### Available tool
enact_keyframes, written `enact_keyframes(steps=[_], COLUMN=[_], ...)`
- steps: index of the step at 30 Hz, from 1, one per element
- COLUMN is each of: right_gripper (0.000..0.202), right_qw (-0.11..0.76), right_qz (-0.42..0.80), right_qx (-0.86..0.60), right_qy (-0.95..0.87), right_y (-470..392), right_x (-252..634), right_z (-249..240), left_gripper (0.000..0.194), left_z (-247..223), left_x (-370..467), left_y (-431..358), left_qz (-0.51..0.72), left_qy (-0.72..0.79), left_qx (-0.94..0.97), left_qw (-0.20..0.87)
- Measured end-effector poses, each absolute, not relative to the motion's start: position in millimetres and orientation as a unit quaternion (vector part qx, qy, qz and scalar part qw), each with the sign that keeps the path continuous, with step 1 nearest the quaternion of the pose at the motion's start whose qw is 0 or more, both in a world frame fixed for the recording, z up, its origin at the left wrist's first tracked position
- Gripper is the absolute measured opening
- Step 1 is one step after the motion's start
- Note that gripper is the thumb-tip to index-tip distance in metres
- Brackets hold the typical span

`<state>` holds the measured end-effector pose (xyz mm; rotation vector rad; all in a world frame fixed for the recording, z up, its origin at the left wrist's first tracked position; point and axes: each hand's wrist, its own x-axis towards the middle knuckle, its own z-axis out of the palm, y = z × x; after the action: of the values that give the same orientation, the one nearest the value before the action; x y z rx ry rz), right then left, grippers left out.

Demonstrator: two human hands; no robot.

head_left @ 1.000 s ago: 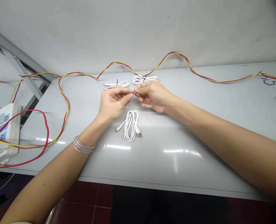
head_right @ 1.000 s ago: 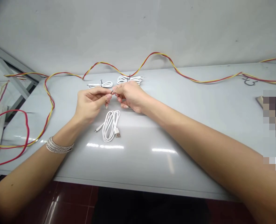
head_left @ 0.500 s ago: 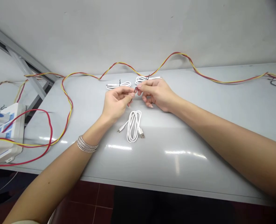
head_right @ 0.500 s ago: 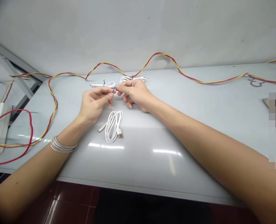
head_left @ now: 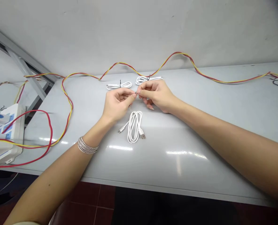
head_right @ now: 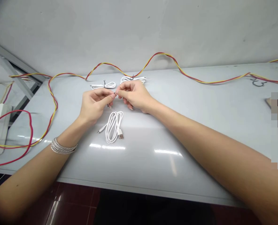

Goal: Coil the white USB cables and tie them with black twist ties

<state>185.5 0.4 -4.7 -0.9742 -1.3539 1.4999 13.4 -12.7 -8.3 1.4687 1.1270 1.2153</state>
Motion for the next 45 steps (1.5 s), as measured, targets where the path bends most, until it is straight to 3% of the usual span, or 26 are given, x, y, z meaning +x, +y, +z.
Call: enact_keyframes(steps=[11, 20, 27, 37, 45], right_gripper=[0.019, 0.02, 0.013, 0.014, 0.011], right_qw=[0.362, 0.385, 0.397, 0.348, 0.285], right_qz=[0.614, 0.593, 0.553, 0.519, 0.316], right_qx=[-0.374, -0.383, -0.397, -0.423, -0.387], right_qy=[-0.594, -0.595, -0.615, -0.656, -0.818], right_y=[4, 6, 3, 3, 7], right_x=[197, 195, 192, 192, 197], right_z=[0, -2, -2, -2, -1], left_gripper=[0.01, 0.017, 0.012, 0.01, 0.007], left_z=[-8, -6, -4, -5, -3], left_x=[7, 8, 8, 6, -1], left_y=[-8, -9, -10, -8, -7], left_qz=[0.444, 0.446, 0.436, 0.421, 0.349], left_qy=[0.452, 0.459, 0.47, 0.479, 0.478], left_qx=[0.628, 0.628, 0.632, 0.651, 0.717], left_qw=[0.451, 0.443, 0.435, 0.412, 0.369])
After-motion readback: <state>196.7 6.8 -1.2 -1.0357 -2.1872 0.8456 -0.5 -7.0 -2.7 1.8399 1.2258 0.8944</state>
